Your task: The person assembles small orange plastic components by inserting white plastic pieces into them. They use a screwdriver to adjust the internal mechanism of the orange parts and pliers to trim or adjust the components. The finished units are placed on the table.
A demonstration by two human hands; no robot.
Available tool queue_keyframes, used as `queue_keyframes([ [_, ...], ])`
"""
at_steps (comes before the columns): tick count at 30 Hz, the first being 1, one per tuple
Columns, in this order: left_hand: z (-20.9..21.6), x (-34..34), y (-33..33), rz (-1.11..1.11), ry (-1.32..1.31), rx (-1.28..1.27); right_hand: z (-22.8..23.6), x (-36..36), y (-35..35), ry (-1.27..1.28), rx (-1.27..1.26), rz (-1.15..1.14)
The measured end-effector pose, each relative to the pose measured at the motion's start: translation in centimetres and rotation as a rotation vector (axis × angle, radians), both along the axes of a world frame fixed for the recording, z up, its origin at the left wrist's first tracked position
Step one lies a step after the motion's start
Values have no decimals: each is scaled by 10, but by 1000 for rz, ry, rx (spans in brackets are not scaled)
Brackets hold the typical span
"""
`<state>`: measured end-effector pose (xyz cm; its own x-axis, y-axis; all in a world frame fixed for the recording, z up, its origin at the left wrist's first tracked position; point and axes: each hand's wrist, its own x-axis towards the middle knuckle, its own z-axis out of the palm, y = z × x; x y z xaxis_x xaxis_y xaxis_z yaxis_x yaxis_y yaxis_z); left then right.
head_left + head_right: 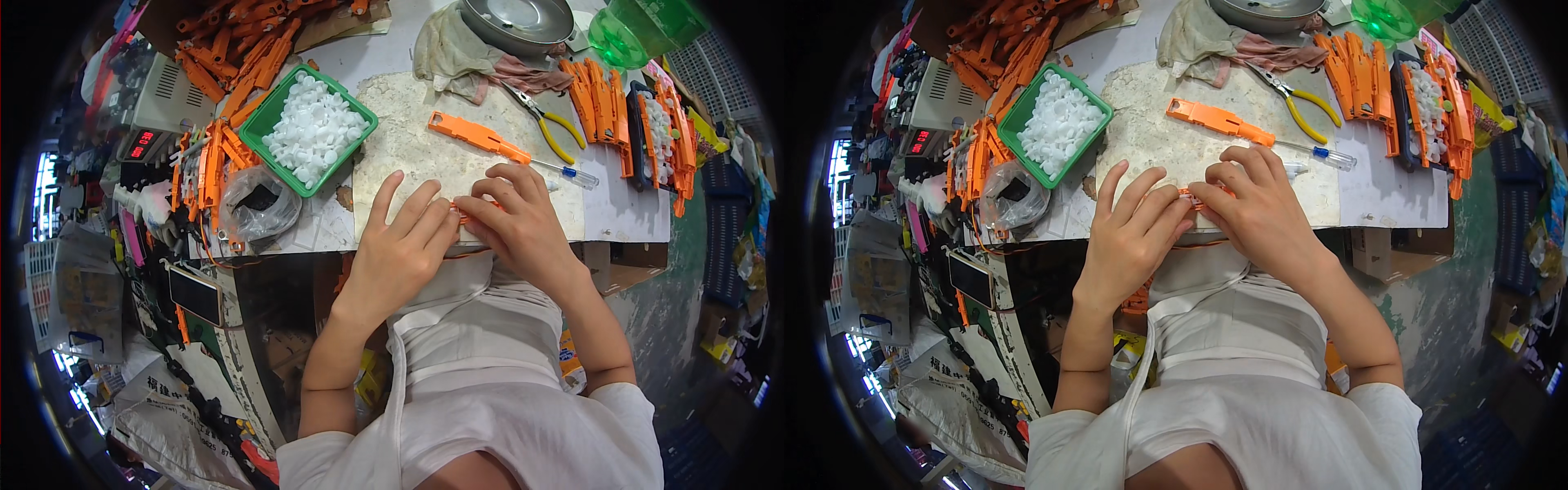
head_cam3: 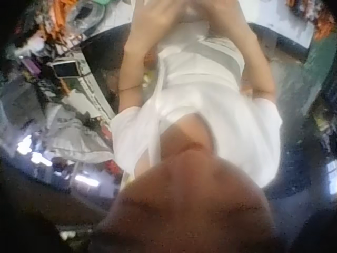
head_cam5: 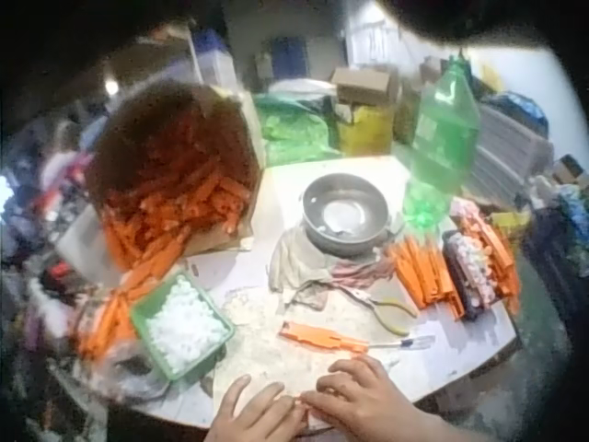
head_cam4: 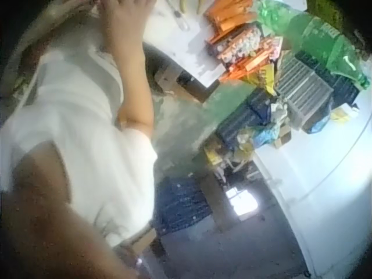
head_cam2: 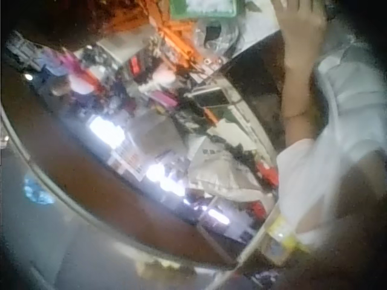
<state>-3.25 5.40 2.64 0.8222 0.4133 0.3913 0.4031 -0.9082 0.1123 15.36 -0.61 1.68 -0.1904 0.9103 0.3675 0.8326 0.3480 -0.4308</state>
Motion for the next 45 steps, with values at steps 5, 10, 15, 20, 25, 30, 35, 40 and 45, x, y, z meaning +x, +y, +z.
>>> queue_keyframes([
  [5, -10, -2, -1, 35, -22, 24, 2, 6, -1, 80, 22, -46],
  [10, -14, -2, -1, 55, -52, 6, 2, 26, -11, 94, 38, -146],
  [15, -13, 4, -5, 69, -120, -34, 6, 20, -8, 49, 64, -57],
  [20, -10, 4, -4, 78, -143, -63, 14, 13, 2, -122, 105, 43],
  [25, -11, -1, -6, 95, -135, -82, 24, 8, 6, -337, 30, 62],
  [30, -16, -1, -10, 91, -131, -89, 31, 4, 9, -406, -48, 57],
  [35, -19, -2, -15, 143, -161, -121, 29, 3, 8, -441, -72, 25],
  [40, -20, -3, -14, 165, -174, -154, 23, 1, 5, -173, -24, -102],
  [45, -18, -3, -15, 151, -184, -144, 19, 5, 8, -141, -10, -68],
])
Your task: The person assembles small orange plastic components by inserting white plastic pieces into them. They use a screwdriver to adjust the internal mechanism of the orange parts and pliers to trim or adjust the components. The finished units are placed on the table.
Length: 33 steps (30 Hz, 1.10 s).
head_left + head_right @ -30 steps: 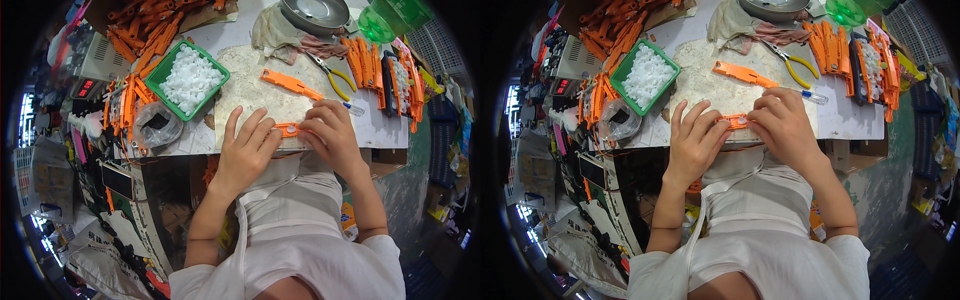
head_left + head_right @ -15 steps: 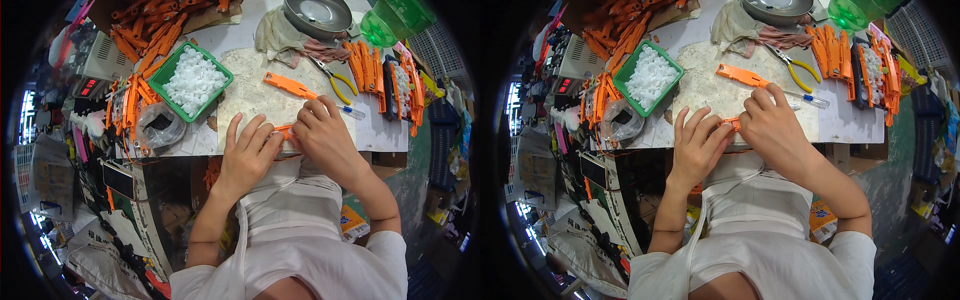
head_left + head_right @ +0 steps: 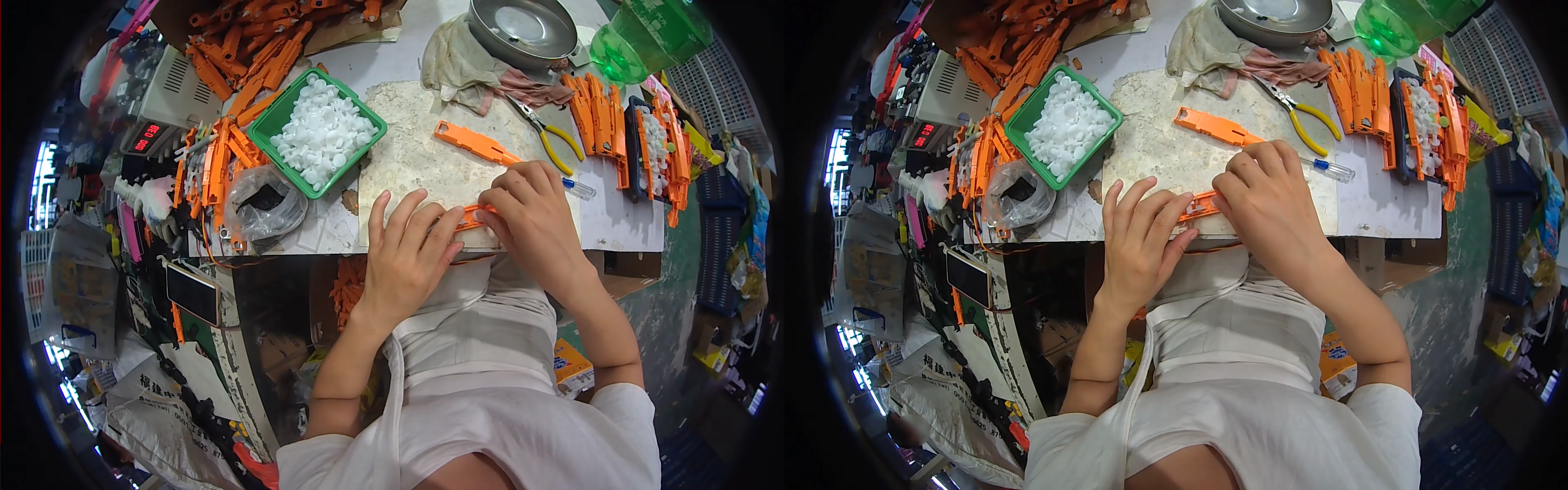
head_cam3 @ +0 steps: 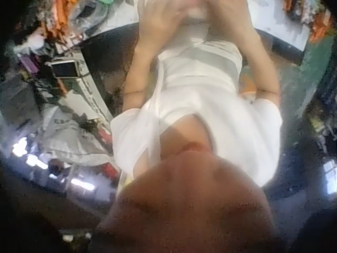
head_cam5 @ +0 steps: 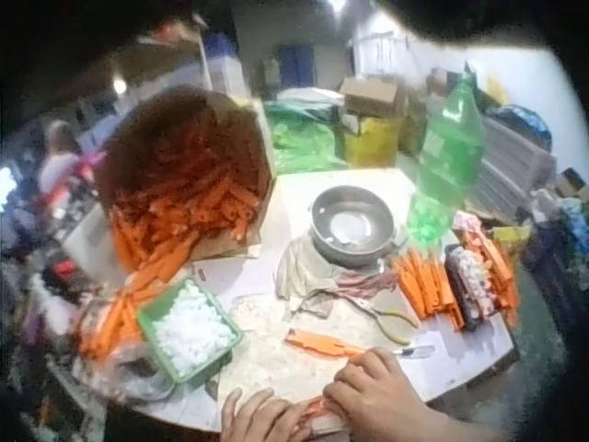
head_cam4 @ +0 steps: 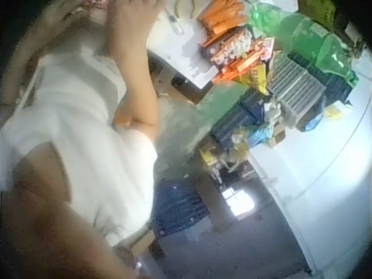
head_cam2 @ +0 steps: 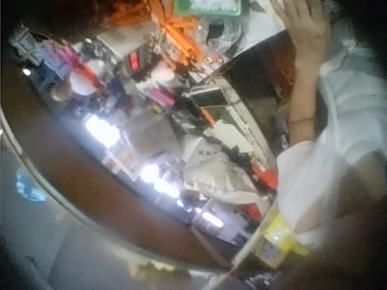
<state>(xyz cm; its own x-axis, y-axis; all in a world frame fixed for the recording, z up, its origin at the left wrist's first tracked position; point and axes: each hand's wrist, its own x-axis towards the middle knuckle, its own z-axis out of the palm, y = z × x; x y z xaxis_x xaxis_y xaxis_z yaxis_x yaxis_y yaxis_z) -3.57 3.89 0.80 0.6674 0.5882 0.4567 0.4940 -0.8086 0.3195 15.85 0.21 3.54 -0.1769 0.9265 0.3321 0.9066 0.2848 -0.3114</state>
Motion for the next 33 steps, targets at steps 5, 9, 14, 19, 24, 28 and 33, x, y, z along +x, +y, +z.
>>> queue_keyframes([
  [5, 0, -1, 0, 3, -16, -5, -2, -2, -1, 19, -4, 17],
  [9, 0, -1, 0, -2, -18, -16, 0, -3, 0, 17, -32, 10],
  [14, 1, -2, 0, -2, -37, -25, -3, 0, 3, 97, -23, 9],
  [19, 5, 1, 2, -4, -85, -55, 15, 14, 6, 524, -363, 1],
  [24, 11, 8, 1, -41, -247, -44, 16, 15, 4, 1000, -615, 67],
  [28, 13, 9, -1, -42, -313, -37, 11, 16, 2, 1090, -693, 99],
  [33, 12, 8, -2, -44, -311, -26, 10, 12, -3, 1081, -596, 83],
])
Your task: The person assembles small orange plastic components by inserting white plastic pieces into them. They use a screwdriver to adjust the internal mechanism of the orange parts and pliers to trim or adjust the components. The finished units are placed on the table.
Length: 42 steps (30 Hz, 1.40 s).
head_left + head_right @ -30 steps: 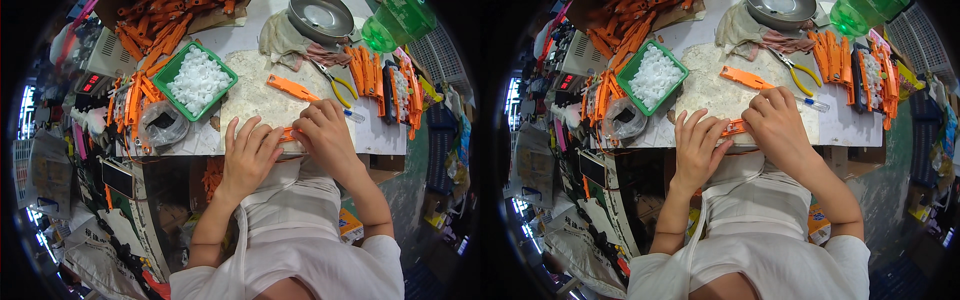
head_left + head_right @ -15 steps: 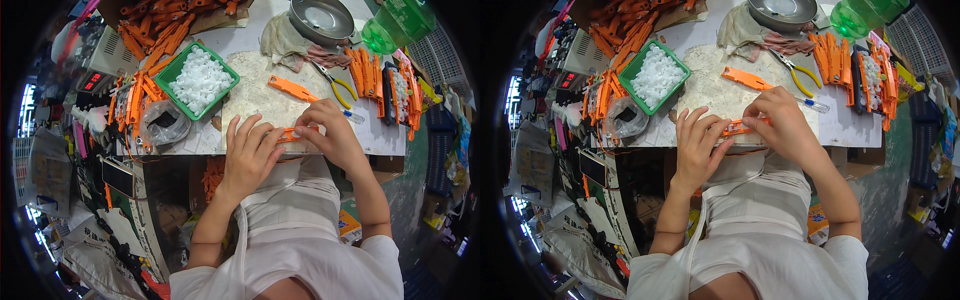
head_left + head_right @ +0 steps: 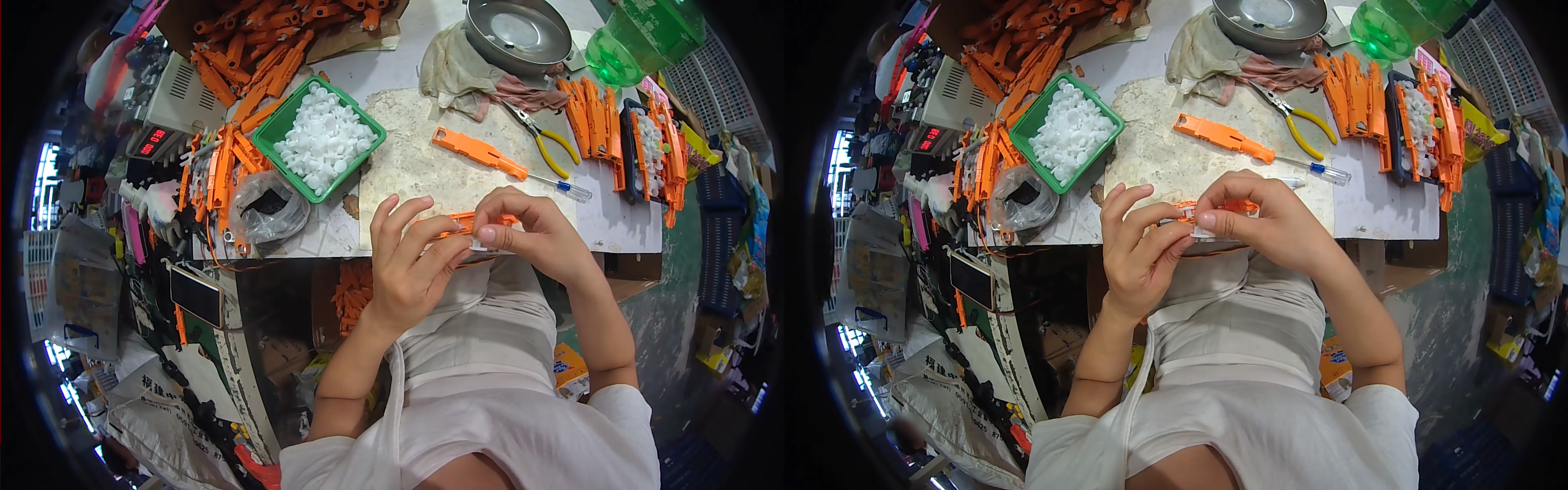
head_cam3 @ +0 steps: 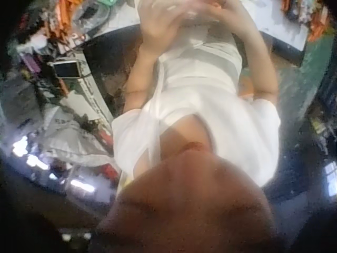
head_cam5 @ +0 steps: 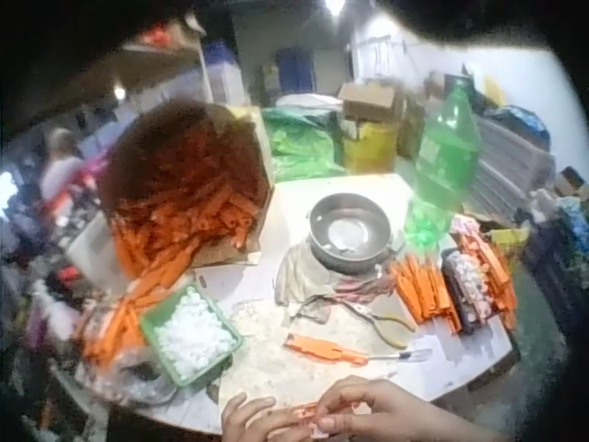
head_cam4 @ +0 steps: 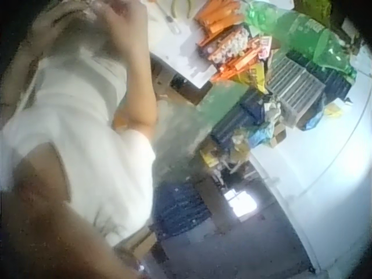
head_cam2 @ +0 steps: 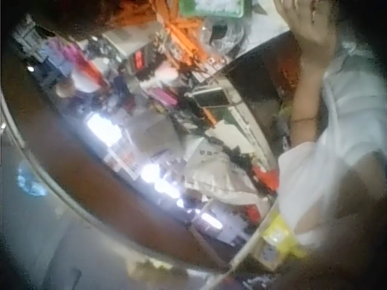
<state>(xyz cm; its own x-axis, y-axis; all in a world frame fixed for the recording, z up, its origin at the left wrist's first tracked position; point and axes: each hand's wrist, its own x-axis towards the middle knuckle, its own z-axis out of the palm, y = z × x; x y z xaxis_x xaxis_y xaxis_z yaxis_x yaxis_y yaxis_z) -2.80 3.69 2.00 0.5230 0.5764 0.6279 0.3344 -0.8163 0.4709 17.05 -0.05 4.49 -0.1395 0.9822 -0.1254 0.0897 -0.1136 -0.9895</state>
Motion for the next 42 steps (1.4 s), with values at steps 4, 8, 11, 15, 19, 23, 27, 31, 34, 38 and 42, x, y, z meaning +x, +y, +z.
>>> queue_keyframes([
  [4, -1, -1, 0, 21, 26, 22, 5, -2, -8, -330, 391, -97],
  [8, -1, 0, 0, 37, 72, 73, 4, -6, -14, -610, 667, -110],
  [11, -2, 1, 0, 39, 83, 85, 4, -7, -14, -723, 758, -111],
  [15, -4, 0, -1, 55, 95, 87, 3, -7, -13, -769, 805, -81],
  [19, -6, 1, -2, 80, 107, 70, -5, -6, -9, -776, 800, -82],
  [23, -14, -4, -3, 135, 147, 79, -19, -2, 0, -812, 755, -94],
  [27, -21, -9, -12, 175, 185, 65, -21, -4, 4, -833, 746, -52],
  [31, -30, -9, -23, 158, 228, 78, -22, -3, 7, -870, 753, 3],
  [34, -35, -6, -30, 155, 259, 74, -20, -2, 8, -891, 747, 44],
  [38, -39, 0, -33, 181, 298, 78, -17, 0, 11, -900, 712, 105],
  [42, -41, 1, -32, 193, 330, 66, -16, 2, 13, -866, 696, 125],
])
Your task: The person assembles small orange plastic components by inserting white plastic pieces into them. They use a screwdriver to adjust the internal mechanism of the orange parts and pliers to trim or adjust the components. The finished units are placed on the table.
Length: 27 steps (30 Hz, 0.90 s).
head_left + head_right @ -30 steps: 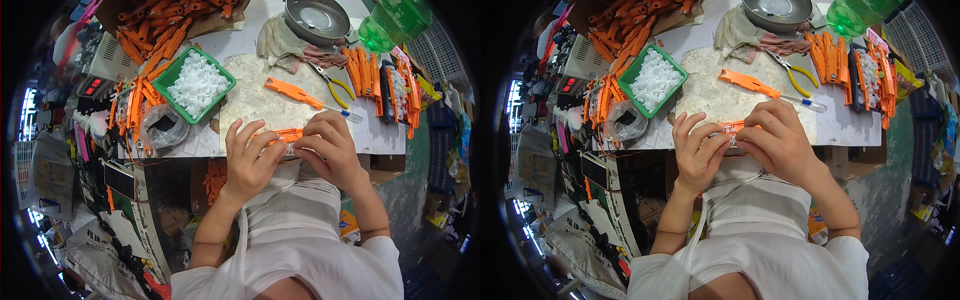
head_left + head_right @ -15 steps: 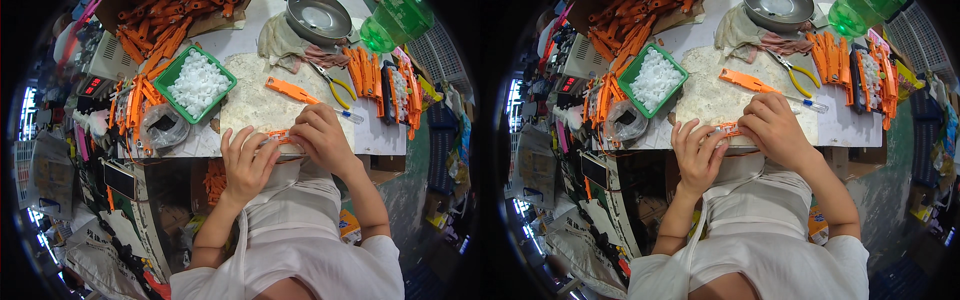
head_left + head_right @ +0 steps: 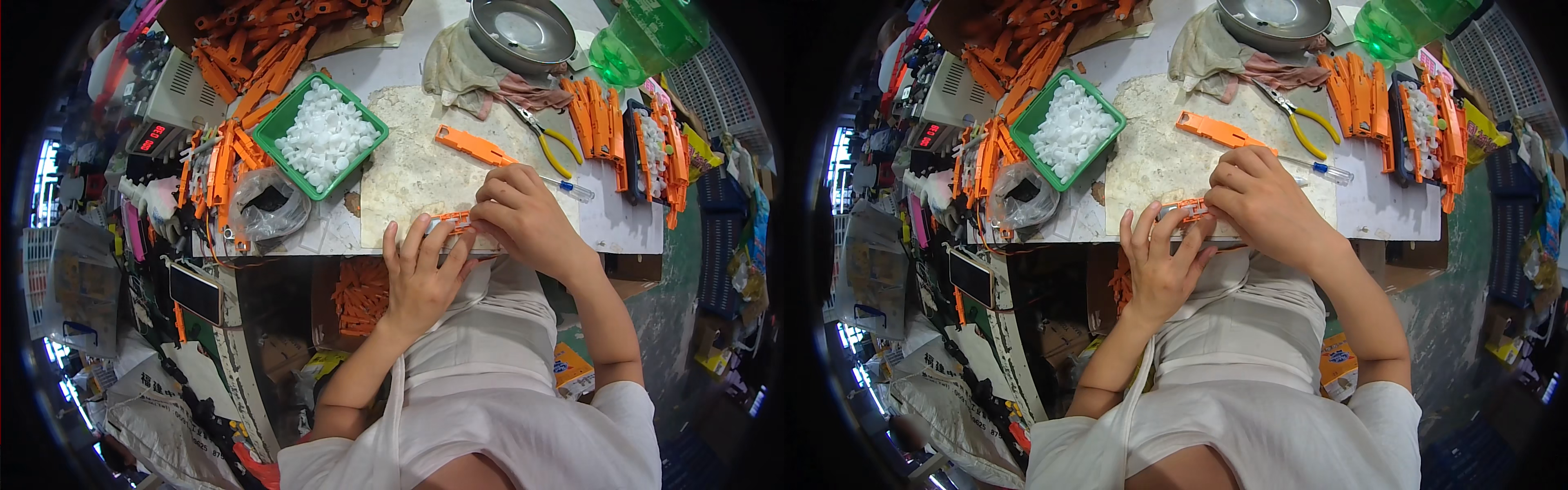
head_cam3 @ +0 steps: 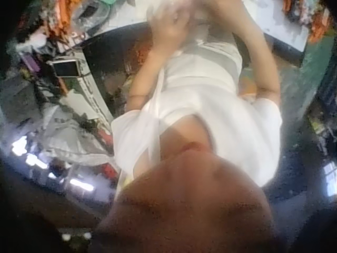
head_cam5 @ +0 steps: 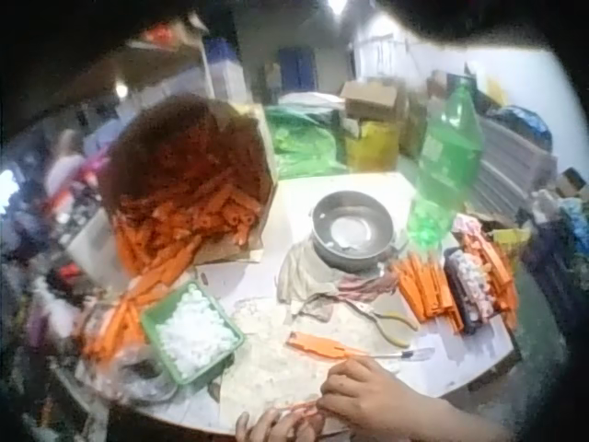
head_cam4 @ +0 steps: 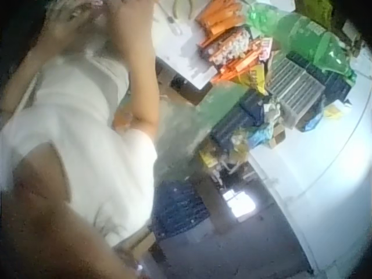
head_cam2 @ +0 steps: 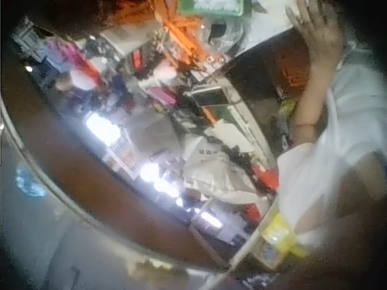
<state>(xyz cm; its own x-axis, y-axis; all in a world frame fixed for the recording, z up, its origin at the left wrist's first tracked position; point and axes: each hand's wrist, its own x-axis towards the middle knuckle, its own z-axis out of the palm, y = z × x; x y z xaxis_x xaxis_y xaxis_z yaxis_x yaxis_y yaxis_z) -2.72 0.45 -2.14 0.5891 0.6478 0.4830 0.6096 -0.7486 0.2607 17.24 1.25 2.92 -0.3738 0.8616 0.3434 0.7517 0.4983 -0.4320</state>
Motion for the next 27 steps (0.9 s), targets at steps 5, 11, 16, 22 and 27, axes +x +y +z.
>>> queue_keyframes([
  [5, -1, 0, 0, 2, 19, 8, -1, 3, 0, 28, -46, -6],
  [11, 0, 1, 2, 14, 30, 23, -2, 2, -3, 26, -36, -33],
  [16, 1, 0, 3, 14, 35, 20, -1, 2, -6, 15, -58, -36],
  [22, 1, -2, 3, 20, 31, -12, -3, 1, -9, 20, -48, -51],
  [27, 2, -5, 2, 27, 6, -17, -4, 0, -11, 15, -39, -61],
])
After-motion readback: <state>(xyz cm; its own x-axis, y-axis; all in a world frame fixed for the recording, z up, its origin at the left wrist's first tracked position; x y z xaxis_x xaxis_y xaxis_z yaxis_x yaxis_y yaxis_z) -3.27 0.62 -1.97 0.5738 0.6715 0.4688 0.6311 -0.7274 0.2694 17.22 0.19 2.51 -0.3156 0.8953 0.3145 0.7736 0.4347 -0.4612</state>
